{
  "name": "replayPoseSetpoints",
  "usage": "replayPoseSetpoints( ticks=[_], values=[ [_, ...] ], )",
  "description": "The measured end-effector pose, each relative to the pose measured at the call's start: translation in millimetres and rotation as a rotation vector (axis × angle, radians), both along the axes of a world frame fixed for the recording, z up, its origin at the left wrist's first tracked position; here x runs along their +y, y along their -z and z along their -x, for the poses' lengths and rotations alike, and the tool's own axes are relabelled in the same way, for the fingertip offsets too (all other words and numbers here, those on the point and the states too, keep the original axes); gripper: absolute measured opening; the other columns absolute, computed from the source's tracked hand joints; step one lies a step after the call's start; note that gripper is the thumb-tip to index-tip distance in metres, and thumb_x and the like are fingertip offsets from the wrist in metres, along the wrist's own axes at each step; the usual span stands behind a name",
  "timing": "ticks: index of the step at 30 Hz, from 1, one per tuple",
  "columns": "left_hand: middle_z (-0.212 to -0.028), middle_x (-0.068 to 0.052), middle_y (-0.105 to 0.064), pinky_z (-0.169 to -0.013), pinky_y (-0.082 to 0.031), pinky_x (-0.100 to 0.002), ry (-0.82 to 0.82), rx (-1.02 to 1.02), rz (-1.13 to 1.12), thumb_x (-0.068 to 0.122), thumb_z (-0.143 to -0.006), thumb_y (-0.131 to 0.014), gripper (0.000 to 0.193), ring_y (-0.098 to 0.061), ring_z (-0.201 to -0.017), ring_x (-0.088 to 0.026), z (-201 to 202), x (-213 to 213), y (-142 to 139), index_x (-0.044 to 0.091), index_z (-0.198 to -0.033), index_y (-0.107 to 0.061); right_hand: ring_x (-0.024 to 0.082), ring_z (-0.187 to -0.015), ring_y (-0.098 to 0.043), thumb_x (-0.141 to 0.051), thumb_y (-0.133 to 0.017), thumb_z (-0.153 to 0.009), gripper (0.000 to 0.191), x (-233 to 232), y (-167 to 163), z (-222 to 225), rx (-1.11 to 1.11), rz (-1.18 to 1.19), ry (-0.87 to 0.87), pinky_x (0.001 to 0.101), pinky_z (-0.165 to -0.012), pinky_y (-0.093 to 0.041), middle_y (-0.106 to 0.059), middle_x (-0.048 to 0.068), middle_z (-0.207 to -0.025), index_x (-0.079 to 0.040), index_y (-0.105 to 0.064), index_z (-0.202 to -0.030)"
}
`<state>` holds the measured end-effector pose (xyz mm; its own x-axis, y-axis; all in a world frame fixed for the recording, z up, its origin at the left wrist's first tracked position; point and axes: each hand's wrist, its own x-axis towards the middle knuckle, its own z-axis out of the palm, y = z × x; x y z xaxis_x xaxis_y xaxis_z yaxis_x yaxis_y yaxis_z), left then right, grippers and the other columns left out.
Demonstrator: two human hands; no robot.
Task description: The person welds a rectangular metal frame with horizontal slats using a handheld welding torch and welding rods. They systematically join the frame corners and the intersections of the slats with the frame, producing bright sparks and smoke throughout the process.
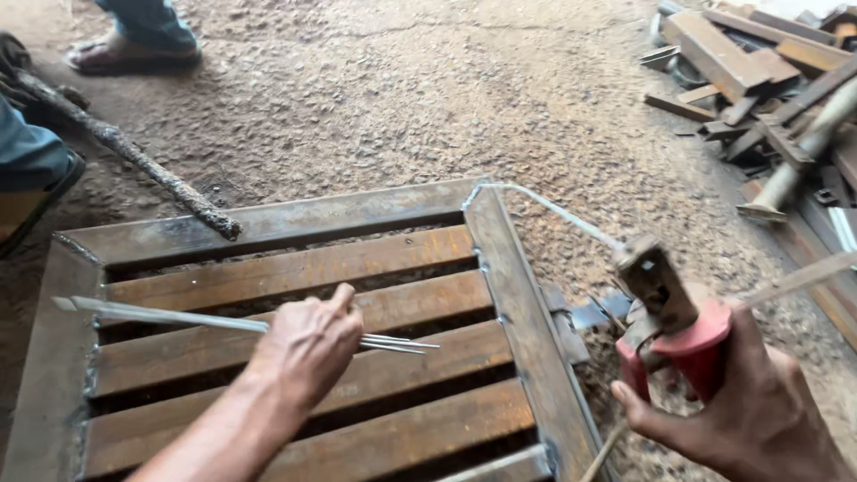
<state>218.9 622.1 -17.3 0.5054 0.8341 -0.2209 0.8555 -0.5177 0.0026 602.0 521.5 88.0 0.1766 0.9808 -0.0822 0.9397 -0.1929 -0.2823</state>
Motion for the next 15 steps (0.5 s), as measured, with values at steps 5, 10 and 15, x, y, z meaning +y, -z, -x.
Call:
replayPoseSetpoints(
  ticks=[5, 10, 15],
  values=[
    [-0.115, -0.019, -0.065, -0.064, -0.063, -0.04, -0.033, -0.035, 0.012, 0.006, -0.091, -0.055, 0.025, -0.075, -0.079, -0.029, -4, 44, 71, -0.003, -0.113, -0.065, 0.023, -0.077, -0.074, -0.048, -0.095, -0.057, 0.108, 29, 38, -11, 0.034, -0.087, -0.263, 0.0367, -0.077, -0.064, -0.07, 0.013, -0.093, -0.005, -0.04, -0.14],
    [-0.139, -0.026, -0.055, -0.061, -0.063, -0.039, -0.038, -0.097, -0.063, 0.007, -0.089, -0.055, 0.042, -0.076, -0.074, -0.028, -25, 82, 125, -0.005, -0.129, -0.059, 0.015, -0.075, -0.068, -0.04, -0.093, -0.071, 0.079, 39, 84, -43, 0.35, -0.319, -0.49, 0.0317, -0.075, -0.057, -0.065, 0.006, -0.092, -0.002, -0.049, -0.126],
    [-0.147, -0.026, -0.051, -0.064, -0.063, -0.039, -0.153, -0.072, -0.091, 0.005, -0.091, -0.052, 0.043, -0.076, -0.08, -0.028, -43, 94, 155, -0.004, -0.132, -0.059, 0.015, -0.072, -0.069, -0.033, -0.089, -0.072, 0.068, 41, 106, -53, 0.845, 0.223, -0.007, 0.0306, -0.072, -0.057, -0.066, 0.006, -0.087, -0.002, -0.054, -0.121]
  ],
)
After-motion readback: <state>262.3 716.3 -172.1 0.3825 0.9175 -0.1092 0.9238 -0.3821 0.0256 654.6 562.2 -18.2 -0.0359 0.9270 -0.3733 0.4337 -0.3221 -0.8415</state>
